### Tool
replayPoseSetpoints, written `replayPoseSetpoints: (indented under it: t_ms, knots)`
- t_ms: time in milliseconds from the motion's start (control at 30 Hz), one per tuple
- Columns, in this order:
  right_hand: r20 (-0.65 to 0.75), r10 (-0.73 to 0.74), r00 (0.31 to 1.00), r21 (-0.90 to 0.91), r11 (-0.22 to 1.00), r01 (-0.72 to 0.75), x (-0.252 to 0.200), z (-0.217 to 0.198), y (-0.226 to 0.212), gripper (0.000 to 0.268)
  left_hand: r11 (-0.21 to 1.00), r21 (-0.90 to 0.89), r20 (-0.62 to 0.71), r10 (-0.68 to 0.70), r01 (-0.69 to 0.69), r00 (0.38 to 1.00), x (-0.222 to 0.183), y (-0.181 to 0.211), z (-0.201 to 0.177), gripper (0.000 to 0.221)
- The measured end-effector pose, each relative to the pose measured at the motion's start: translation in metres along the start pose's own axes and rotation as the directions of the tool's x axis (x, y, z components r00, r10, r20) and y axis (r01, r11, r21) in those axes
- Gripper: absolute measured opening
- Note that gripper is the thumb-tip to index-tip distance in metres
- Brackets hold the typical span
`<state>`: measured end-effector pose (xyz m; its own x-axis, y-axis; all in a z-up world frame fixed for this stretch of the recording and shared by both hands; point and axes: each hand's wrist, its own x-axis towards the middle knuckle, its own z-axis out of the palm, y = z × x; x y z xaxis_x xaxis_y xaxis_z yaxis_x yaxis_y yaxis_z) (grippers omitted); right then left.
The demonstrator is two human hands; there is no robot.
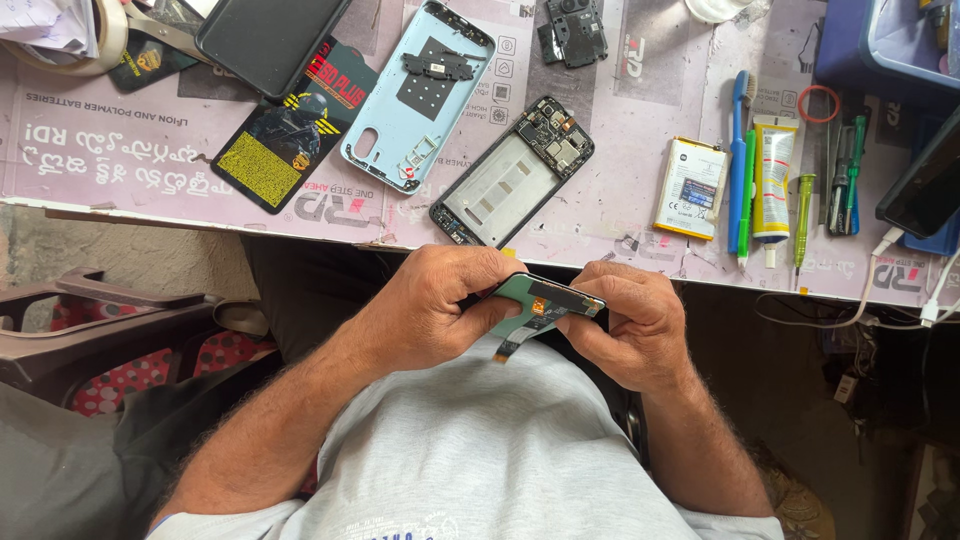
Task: The person works on a disassembled mobile phone by removing a black internal component using a screwdriver, peeling adhesive from a new screen assembly, and applying tape to the internal parts.
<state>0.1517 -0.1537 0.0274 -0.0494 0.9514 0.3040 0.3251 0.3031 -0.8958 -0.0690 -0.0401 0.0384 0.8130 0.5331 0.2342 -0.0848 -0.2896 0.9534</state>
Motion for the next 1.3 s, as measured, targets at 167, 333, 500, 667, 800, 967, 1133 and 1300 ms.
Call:
replayPoseSetpoints:
  t_ms: [167,333,500,667,800,967,1133,1300]
  knots:
    - [-0.005,0.003,1.000,-0.032,0.999,-0.004,0.000,0.002,0.001,0.010,0.999,0.027,0.006,-0.042,0.042,0.999,-0.001,-0.004,-0.001,0.013]
    - [-0.002,-0.002,1.000,-0.016,1.000,0.002,0.000,0.004,0.002,0.010,0.999,0.032,0.007,0.007,-0.007,1.000,-0.001,-0.006,-0.002,0.013]
    - [-0.010,0.005,1.000,-0.071,0.997,-0.006,0.000,0.005,0.001,0.010,0.999,0.034,0.015,-0.003,0.002,1.000,-0.001,-0.009,-0.003,0.014]
    - [-0.001,-0.014,1.000,-0.104,0.994,0.014,0.001,0.007,0.001,0.011,1.000,0.021,0.012,-0.002,0.002,1.000,0.000,-0.012,-0.004,0.014]
    - [0.001,0.001,1.000,-0.120,0.993,0.000,0.000,0.007,0.002,0.010,1.000,0.019,0.009,-0.015,0.015,1.000,0.000,-0.015,-0.004,0.016]
    - [-0.002,-0.005,1.000,-0.122,0.992,0.004,0.000,0.007,0.005,0.010,0.999,0.034,0.009,-0.026,0.026,1.000,0.000,-0.017,-0.004,0.018]
    - [-0.005,0.001,1.000,-0.127,0.992,-0.002,0.000,0.007,0.005,0.011,1.000,0.009,0.004,-0.027,0.027,1.000,0.000,-0.019,-0.002,0.019]
    - [-0.010,0.011,1.000,-0.119,0.993,-0.012,0.000,0.008,0.005,0.011,0.999,0.010,0.005,-0.048,0.048,0.999,0.000,-0.019,-0.002,0.019]
